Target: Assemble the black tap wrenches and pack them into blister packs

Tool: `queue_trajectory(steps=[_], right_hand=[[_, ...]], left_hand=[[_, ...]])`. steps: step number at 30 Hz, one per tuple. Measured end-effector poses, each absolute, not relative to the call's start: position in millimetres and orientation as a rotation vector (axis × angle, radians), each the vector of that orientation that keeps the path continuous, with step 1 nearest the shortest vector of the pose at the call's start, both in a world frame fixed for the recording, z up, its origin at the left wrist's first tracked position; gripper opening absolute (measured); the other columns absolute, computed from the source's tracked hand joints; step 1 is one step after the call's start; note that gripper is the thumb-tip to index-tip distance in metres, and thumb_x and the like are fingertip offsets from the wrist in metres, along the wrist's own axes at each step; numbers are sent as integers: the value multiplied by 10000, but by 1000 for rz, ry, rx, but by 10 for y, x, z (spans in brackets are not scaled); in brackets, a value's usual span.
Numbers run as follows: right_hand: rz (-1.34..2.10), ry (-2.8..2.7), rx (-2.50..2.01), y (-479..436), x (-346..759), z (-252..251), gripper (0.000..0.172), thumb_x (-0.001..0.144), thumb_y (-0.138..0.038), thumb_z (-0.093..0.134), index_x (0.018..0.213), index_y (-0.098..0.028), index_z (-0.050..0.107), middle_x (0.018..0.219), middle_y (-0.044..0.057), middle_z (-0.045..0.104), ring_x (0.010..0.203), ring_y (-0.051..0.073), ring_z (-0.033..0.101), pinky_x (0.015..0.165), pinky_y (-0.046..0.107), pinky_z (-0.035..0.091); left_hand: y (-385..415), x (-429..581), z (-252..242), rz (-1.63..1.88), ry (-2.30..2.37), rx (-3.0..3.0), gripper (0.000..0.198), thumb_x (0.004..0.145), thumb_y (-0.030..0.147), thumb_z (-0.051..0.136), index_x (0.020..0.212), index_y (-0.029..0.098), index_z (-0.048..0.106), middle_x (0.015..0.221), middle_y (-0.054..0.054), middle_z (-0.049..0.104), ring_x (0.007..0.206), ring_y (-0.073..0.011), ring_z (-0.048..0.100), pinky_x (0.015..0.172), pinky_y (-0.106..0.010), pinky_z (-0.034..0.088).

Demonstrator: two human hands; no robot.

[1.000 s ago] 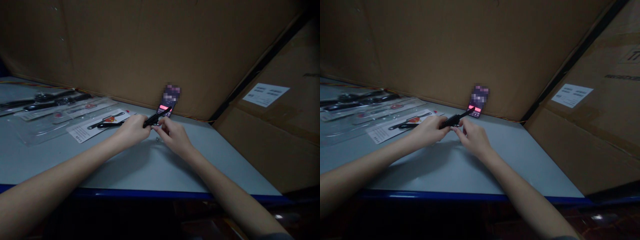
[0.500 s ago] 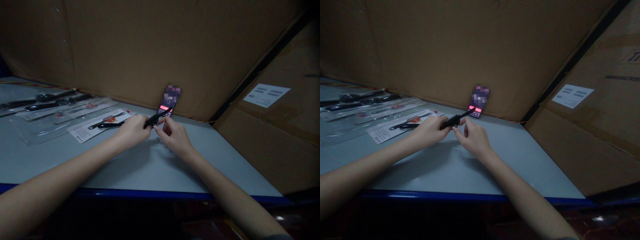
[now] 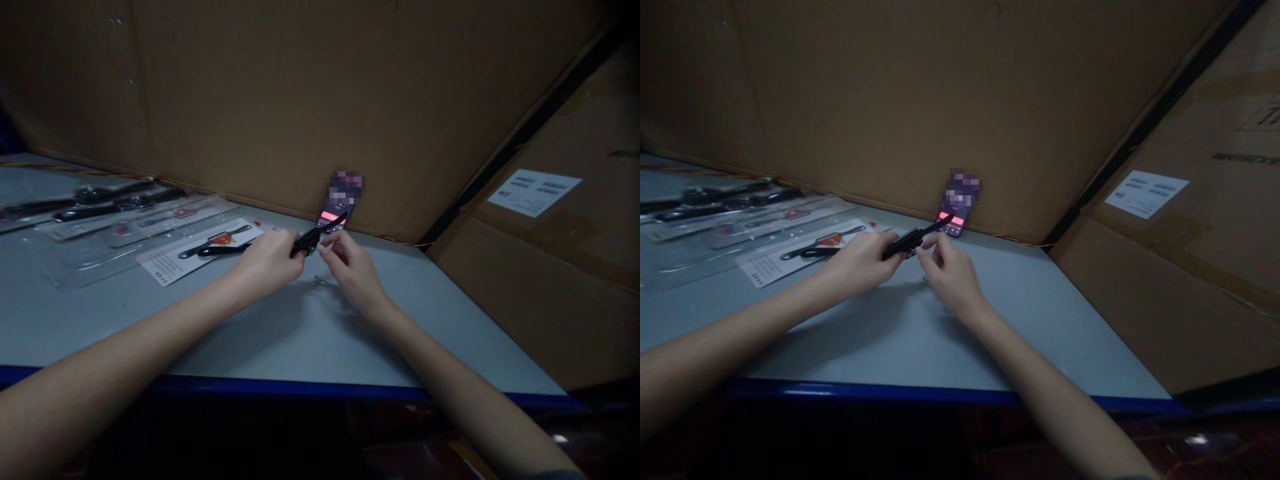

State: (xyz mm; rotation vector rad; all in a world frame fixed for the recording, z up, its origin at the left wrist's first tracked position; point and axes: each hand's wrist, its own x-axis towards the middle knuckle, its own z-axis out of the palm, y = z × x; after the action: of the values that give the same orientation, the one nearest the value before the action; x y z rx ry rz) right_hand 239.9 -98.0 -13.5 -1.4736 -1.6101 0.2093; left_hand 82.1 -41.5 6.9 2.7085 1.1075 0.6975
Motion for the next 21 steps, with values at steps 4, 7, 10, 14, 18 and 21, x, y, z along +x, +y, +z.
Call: queue_trajectory(steps=[4,7,10,14,18,21], right_hand=[[-19,-1764,-1503,-1002,2353,-133,279,827,-439,486,704,-199,557,514,-21,482,492,115,457,503,240,298],[378,-1692,-1502,-963,2350,-157,420,897,-427,313,639,-189,543,439,-21,454,402,110,428,455,239,307],[554,-1620,-1511,-931,2393,-177,344,883,-382,330,700,-186,547,413,-44,431,353,102,387,415,232,288],[46,-1694,-1514,-970,2421,-157,112,805,-280,489,841,-200,559,515,-52,465,468,99,439,483,224,287],[-132,-1825,-1537,-1028,2365,-134,133,798,-304,527,815,-190,593,521,-43,473,479,94,423,507,238,276],[113,-1827,-1447,-1025,2339,-140,227,823,-362,504,747,-171,600,510,-35,463,467,92,415,479,234,279]], left_hand=[[-408,818,42,729,1080,2723,239,809,273,428,819,147,631,742,-102,647,672,-201,585,545,-265,328],[-422,815,39,700,1077,2718,242,808,265,432,821,138,637,735,-103,644,641,-188,570,534,-263,323],[-430,812,50,682,1087,2707,248,809,270,431,813,131,637,715,-103,638,621,-180,558,513,-263,302],[-427,815,63,693,1107,2710,259,811,298,431,795,134,631,706,-101,638,636,-186,571,507,-265,289],[-424,821,54,727,1131,2729,230,798,262,437,795,140,632,727,-103,655,664,-205,597,522,-267,316],[-428,820,48,731,1129,2746,213,782,233,440,791,143,633,731,-106,662,668,-213,606,523,-270,325]])
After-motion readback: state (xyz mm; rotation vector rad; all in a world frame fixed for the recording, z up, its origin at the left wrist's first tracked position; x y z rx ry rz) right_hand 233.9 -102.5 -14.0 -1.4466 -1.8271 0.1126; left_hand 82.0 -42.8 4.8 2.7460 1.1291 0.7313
